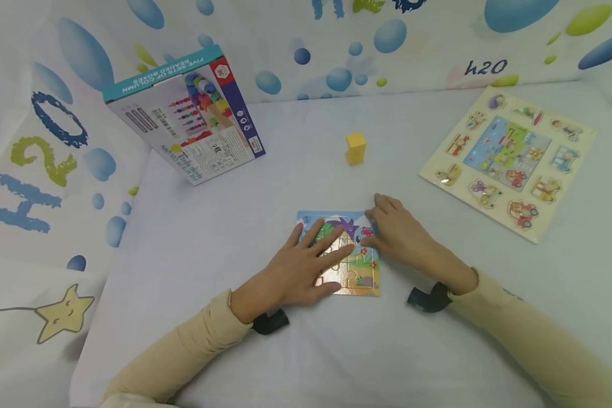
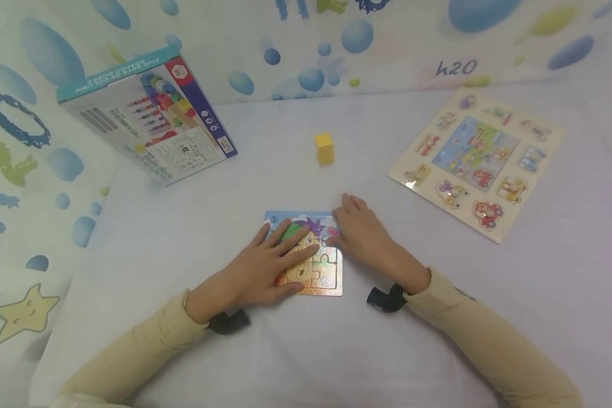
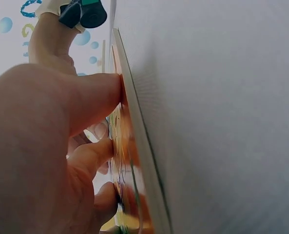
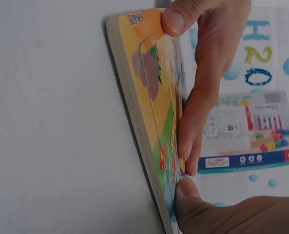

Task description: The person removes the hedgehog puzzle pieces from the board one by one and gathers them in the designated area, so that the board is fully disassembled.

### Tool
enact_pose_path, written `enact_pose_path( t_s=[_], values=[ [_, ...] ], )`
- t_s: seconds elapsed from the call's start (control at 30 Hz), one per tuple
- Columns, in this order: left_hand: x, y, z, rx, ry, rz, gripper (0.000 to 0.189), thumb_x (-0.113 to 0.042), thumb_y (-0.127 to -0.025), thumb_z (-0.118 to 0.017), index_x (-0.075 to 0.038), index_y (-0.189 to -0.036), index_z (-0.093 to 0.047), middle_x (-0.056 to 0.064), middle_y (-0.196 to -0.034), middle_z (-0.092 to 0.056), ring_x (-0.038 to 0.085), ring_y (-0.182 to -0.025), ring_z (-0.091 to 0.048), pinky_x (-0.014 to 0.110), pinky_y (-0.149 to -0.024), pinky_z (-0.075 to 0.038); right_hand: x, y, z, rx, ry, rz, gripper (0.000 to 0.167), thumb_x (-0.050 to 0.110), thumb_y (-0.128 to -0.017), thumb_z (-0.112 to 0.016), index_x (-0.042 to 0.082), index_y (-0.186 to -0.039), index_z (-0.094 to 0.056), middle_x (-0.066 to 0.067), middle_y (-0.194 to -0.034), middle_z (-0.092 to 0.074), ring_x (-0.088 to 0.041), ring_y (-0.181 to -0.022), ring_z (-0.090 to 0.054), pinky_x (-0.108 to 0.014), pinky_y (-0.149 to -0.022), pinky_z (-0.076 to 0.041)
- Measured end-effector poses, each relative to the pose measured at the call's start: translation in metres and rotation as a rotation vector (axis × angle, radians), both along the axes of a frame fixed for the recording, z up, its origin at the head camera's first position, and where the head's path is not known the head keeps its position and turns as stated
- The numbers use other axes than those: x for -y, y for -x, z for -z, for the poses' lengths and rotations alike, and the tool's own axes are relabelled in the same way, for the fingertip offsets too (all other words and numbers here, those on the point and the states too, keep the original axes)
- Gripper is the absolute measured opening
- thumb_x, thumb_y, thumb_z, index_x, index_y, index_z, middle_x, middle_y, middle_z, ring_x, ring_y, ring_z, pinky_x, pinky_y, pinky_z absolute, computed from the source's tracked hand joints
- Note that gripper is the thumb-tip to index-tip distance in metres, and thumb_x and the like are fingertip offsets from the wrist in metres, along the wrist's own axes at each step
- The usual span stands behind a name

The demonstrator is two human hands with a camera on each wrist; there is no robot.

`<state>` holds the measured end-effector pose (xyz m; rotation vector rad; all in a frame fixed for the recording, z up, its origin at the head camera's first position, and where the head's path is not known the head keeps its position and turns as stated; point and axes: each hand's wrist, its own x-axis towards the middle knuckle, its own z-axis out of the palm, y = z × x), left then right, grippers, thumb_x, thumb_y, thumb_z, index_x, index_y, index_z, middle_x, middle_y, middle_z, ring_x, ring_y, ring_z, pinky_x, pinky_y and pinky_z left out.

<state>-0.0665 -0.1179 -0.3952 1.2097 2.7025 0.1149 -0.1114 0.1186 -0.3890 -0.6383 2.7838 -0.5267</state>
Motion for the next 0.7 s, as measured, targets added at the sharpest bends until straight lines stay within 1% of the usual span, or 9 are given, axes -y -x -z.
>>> enact_pose_path(
  t_s=[0.1,0.17,0.3,0.4,0.5,0.63,0.7],
  values=[
    [0.0,0.0,0.0,-0.004,0.012,0.002,0.065,-0.058,-0.097,-0.042,-0.029,-0.154,-0.031,0.007,-0.163,-0.019,0.041,-0.149,-0.013,0.065,-0.114,-0.016,0.001,-0.001,-0.002,-0.022,-0.019,-0.012,0.046,0.027,-0.084,-0.077,-0.008,-0.11,-0.065,-0.033,-0.147,-0.038,-0.047,-0.138,-0.035,-0.056,-0.111,-0.032],
    [0.0,0.0,0.0,-0.006,0.015,0.003,0.065,-0.058,-0.097,-0.042,-0.029,-0.154,-0.031,0.007,-0.163,-0.019,0.041,-0.149,-0.013,0.065,-0.114,-0.017,0.001,0.0,-0.002,-0.014,-0.022,-0.003,0.042,0.028,-0.083,-0.078,-0.006,-0.105,-0.067,-0.031,-0.147,-0.039,-0.045,-0.138,-0.037,-0.055,-0.11,-0.034],
    [0.0,0.0,-0.003,-0.001,0.022,-0.002,0.066,-0.059,-0.097,-0.042,-0.029,-0.154,-0.031,0.007,-0.163,-0.018,0.041,-0.149,-0.012,0.065,-0.114,-0.016,0.0,0.007,0.001,0.034,0.005,0.03,0.045,0.031,-0.081,-0.08,-0.002,-0.109,-0.067,-0.031,-0.149,-0.037,-0.043,-0.139,-0.034,-0.052,-0.114,-0.03],
    [0.0,0.0,-0.003,0.0,0.034,-0.004,0.066,-0.059,-0.097,-0.042,-0.029,-0.154,-0.03,0.006,-0.164,-0.017,0.041,-0.149,-0.012,0.064,-0.114,-0.016,-0.003,0.012,0.002,0.063,0.049,0.037,0.046,0.031,-0.079,-0.082,-0.001,-0.109,-0.066,-0.033,-0.15,-0.033,-0.045,-0.14,-0.031,-0.054,-0.115,-0.027],
    [0.0,0.0,-0.003,-0.002,0.038,-0.002,0.066,-0.06,-0.097,-0.041,-0.03,-0.155,-0.029,0.006,-0.164,-0.017,0.041,-0.149,-0.011,0.064,-0.115,-0.015,-0.006,0.014,0.003,0.051,0.079,0.014,0.046,0.03,-0.077,-0.084,-0.002,-0.106,-0.065,-0.035,-0.149,-0.032,-0.048,-0.138,-0.03,-0.057,-0.114,-0.026],
    [0.0,0.001,-0.001,-0.002,0.031,0.001,0.066,-0.059,-0.097,-0.041,-0.029,-0.155,-0.029,0.006,-0.164,-0.017,0.04,-0.149,-0.011,0.064,-0.115,-0.015,-0.008,0.015,0.003,0.029,0.084,-0.011,0.047,0.029,-0.077,-0.084,-0.004,-0.104,-0.063,-0.037,-0.148,-0.032,-0.05,-0.137,-0.03,-0.059,-0.114,-0.024],
    [-0.001,0.001,-0.001,-0.004,0.028,0.002,0.065,-0.059,-0.097,-0.041,-0.029,-0.154,-0.029,0.006,-0.164,-0.017,0.04,-0.149,-0.011,0.064,-0.115,-0.015,-0.008,0.015,0.002,0.032,0.085,-0.016,0.047,0.028,-0.077,-0.084,-0.004,-0.104,-0.062,-0.037,-0.148,-0.032,-0.051,-0.138,-0.029,-0.059,-0.114,-0.023]
  ],
)
